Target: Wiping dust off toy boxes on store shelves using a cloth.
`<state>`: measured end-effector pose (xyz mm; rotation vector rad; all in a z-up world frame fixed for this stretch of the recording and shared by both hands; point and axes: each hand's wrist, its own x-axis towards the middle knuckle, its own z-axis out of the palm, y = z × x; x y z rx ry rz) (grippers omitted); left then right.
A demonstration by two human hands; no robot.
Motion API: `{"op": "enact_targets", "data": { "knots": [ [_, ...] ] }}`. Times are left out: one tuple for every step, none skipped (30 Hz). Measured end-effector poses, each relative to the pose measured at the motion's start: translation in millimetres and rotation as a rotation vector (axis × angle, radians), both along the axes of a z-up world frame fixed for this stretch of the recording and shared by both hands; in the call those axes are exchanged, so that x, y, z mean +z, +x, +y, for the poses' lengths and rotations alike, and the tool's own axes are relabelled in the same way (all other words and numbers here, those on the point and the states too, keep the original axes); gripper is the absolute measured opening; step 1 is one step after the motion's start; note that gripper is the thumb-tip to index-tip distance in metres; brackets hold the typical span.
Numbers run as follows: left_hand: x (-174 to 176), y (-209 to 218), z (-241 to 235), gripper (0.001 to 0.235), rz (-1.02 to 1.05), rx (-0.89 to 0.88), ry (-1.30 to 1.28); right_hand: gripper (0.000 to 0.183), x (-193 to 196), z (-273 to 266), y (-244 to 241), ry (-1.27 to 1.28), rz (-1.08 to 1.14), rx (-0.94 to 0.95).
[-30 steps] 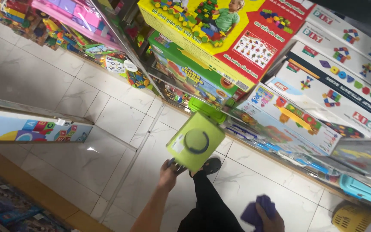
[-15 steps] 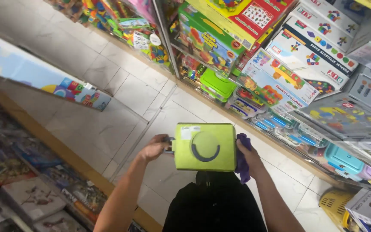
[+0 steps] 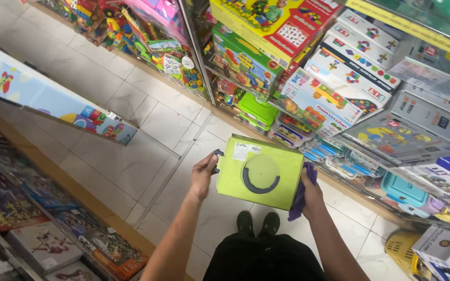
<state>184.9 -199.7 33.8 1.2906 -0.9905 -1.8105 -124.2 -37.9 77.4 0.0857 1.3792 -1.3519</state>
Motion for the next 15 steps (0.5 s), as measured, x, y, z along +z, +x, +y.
{"op": "enact_targets", "data": {
  "knots": [
    [5, -11, 6, 0.038, 0.039, 0.087, -0.073, 0.055, 4, -2, 2, 0.025, 0.03, -0.033],
    [9, -22, 13, 0.041, 0.078, 0.171, -0.147, 0.056, 8, -4, 4, 0.05, 0.059, -0.067],
    [18, -29, 15, 0.041, 0.075, 0.161, -0.15, 0.056, 11, -6, 2, 0.047, 0.054, -0.076],
    [26, -37, 20, 0.05, 0.071, 0.185, -0.03, 0.056, 14, -6, -1, 0.028, 0.113, -0.097],
    [34, -45, 26, 0.059, 0.067, 0.206, 0.09, 0.056, 17, -6, -5, 0.008, 0.172, -0.118],
    [53, -52, 30, 0.059, 0.064, 0.201, 0.087, 0.056, 22, -6, -11, 0.006, 0.17, -0.123],
    [73, -59, 35, 0.062, 0.018, 0.167, 0.085, 0.056, 27, -6, -16, -0.003, 0.2, -0.132],
    [93, -66, 37, 0.065, -0.029, 0.135, 0.078, 0.056, 32, -8, -22, -0.016, 0.23, -0.139],
    [88, -70, 39, 0.065, -0.032, 0.133, 0.071, 0.056, 34, -9, -29, -0.022, 0.226, -0.142],
    [82, -72, 43, 0.066, 0.054, 0.084, -0.035, 0.056, 36, -9, -35, -0.07, 0.253, -0.144],
    [77, -74, 46, 0.067, 0.139, 0.035, -0.141, 0.056, 37, -9, -40, -0.117, 0.279, -0.147],
    [88, -77, 50, 0.067, 0.135, 0.039, -0.147, 0.056, 40, -9, -45, -0.122, 0.274, -0.143],
    [100, -80, 53, 0.066, 0.108, -0.03, -0.169, 0.055, 44, -9, -50, -0.087, 0.321, -0.148],
    [111, -82, 56, 0.066, 0.082, -0.095, -0.191, 0.053, 47, -11, -54, -0.054, 0.369, -0.149],
    [101, -80, 57, 0.066, 0.078, -0.086, -0.197, 0.053, 49, -11, -60, -0.06, 0.366, -0.141]
  ]
}}
